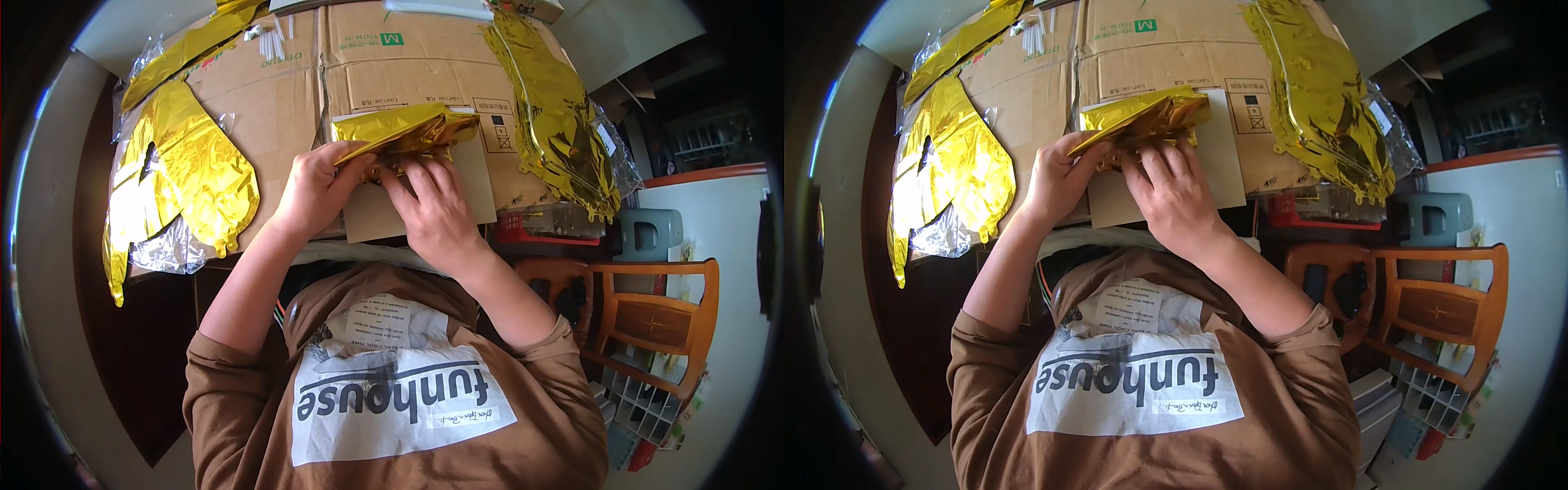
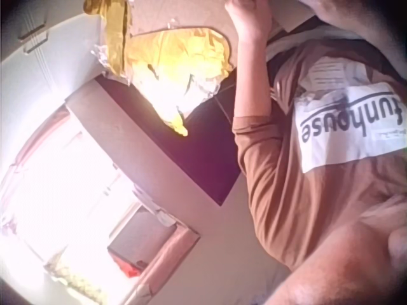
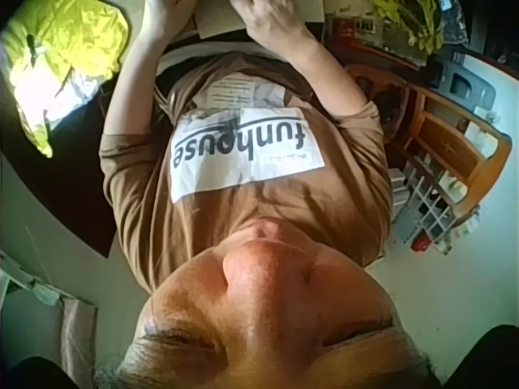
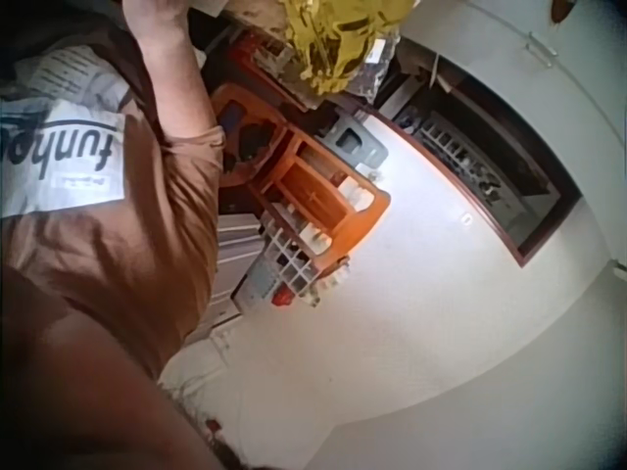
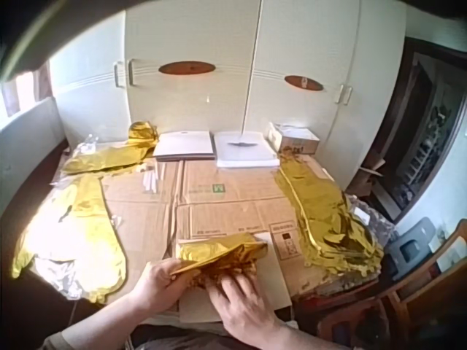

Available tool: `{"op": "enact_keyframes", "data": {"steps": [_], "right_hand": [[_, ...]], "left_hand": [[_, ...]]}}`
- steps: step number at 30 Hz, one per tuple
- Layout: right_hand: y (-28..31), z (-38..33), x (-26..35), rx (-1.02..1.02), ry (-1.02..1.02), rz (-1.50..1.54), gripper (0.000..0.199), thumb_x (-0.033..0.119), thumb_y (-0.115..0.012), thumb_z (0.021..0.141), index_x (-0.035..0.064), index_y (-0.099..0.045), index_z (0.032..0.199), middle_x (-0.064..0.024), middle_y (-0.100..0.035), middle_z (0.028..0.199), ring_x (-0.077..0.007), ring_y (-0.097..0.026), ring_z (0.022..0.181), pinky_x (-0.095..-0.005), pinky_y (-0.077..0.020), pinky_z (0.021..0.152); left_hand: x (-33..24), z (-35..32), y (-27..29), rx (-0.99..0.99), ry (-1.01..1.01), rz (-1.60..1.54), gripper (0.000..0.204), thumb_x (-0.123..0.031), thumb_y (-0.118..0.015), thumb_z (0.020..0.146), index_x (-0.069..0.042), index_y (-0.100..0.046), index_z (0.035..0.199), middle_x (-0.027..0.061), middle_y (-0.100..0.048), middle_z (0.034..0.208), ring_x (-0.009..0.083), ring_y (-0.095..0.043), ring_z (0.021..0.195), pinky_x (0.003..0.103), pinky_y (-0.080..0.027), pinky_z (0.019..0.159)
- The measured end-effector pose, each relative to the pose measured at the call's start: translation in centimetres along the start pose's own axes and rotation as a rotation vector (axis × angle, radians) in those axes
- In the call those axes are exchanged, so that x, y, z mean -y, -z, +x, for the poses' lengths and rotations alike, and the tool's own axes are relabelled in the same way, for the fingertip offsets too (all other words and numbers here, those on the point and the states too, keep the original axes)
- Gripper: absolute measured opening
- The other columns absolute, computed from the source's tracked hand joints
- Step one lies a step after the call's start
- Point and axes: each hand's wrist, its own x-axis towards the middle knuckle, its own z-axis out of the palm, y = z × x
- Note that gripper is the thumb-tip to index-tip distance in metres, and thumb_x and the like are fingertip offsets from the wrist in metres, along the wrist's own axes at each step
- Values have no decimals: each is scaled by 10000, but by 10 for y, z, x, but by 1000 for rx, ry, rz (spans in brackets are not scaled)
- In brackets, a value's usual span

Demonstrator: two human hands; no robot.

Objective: Folding gold foil alphabet balloons and placing them into plastic packaging sleeves with instructional cardboard inserts.

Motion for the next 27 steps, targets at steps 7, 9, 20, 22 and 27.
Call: {"op": "enact_keyframes", "data": {"steps": [7,9,20,22,27], "right_hand": [[19,-5,-9,-246,-209,81,403,99,-765,747,61,-599,1112,-92,-570,1015,-290,-563,943,-445,-441,902],[19,-11,-19,-316,-307,116,559,107,-858,653,74,-577,1135,-93,-590,1026,-304,-570,965,-424,-438,889],[18,-19,-52,17,-116,433,323,-72,-732,710,71,-713,1000,-85,-699,1002,-289,-638,982,-382,-510,874],[16,-21,-53,55,-147,508,339,-72,-729,725,56,-721,1039,-103,-705,1023,-304,-657,1001,-395,-519,877],[11,-13,-51,35,-246,673,323,-4,-778,742,51,-730,1057,-107,-705,1050,-307,-662,1018,-381,-532,884]], "left_hand": [[-1,-2,1,0,35,-67,217,-120,-688,935,26,-692,1095,184,-727,919,221,-719,813,331,-550,747],[-1,-2,0,4,23,-57,215,-121,-689,935,23,-692,1094,179,-725,912,227,-717,811,332,-549,746],[4,-3,1,28,-203,42,227,-81,-703,890,-23,-696,1110,160,-715,933,286,-711,831,351,-556,750],[0,-4,1,70,-299,110,257,-52,-717,856,-25,-696,1112,137,-720,977,277,-714,863,350,-563,779],[-3,-2,-3,86,-366,187,353,2,-719,803,-44,-683,1152,120,-717,1018,291,-710,879,365,-573,793]]}}
